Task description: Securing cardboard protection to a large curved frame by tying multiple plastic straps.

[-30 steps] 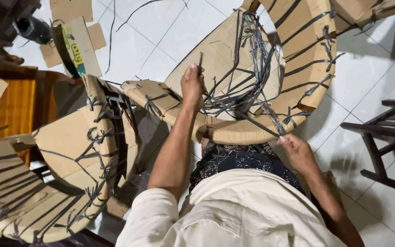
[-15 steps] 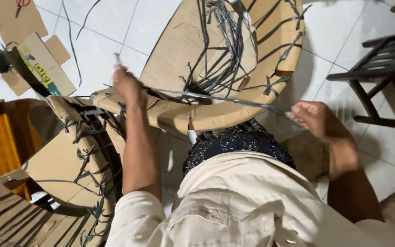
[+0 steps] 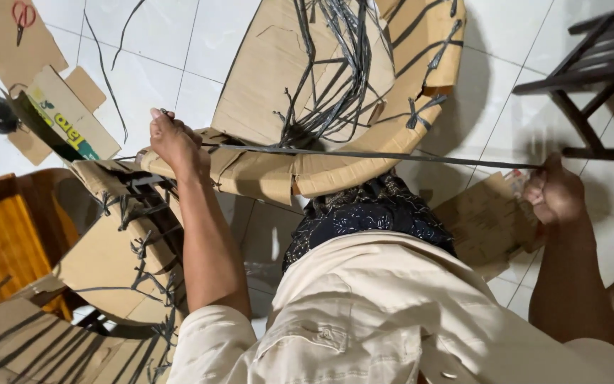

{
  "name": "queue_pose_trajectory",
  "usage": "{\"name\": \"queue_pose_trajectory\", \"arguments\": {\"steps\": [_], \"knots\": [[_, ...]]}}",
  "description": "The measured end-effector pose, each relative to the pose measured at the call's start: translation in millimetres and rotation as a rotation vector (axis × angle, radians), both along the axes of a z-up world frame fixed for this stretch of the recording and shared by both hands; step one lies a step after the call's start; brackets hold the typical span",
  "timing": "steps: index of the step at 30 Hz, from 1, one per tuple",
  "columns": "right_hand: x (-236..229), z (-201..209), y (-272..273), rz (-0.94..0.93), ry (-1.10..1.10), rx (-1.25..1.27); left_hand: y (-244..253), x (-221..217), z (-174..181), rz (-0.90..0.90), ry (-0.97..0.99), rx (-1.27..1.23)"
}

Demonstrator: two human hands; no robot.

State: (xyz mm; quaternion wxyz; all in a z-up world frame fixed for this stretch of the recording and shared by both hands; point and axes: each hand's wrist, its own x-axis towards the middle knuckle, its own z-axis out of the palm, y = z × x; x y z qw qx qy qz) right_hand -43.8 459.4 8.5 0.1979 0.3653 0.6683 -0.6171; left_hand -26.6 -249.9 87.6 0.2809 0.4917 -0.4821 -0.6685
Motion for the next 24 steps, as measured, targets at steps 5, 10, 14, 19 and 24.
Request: {"name": "queue_pose_trajectory", "arguments": {"steps": [5, 10, 14, 19, 24], "knots": [[30.6, 60.9, -59.8, 0.427, 0.034, 0.794, 84.1, -15.2, 41.4, -0.324, 0.02, -0.127], [73.1, 68.9, -212.8, 0.483, 0.004, -0.306, 238.9, 2.7, 102.7, -1.334, -0.078, -0.2], [65.6, 24.6, -242.9, 0.213, 0.115, -1.237, 324.8, 63.6, 78.0, -1.644, 0.46, 0.074], [46.5, 8.9, -128.7, -0.509, 0.045, -0.97, 280.0, 65.1, 69.9, -1.833, 0.207, 0.108], [69.9, -19.3, -17.4, -0.826, 0.125, -0.553, 216.7, 60.4, 51.1, -1.716, -0.171, 0.01]]}}
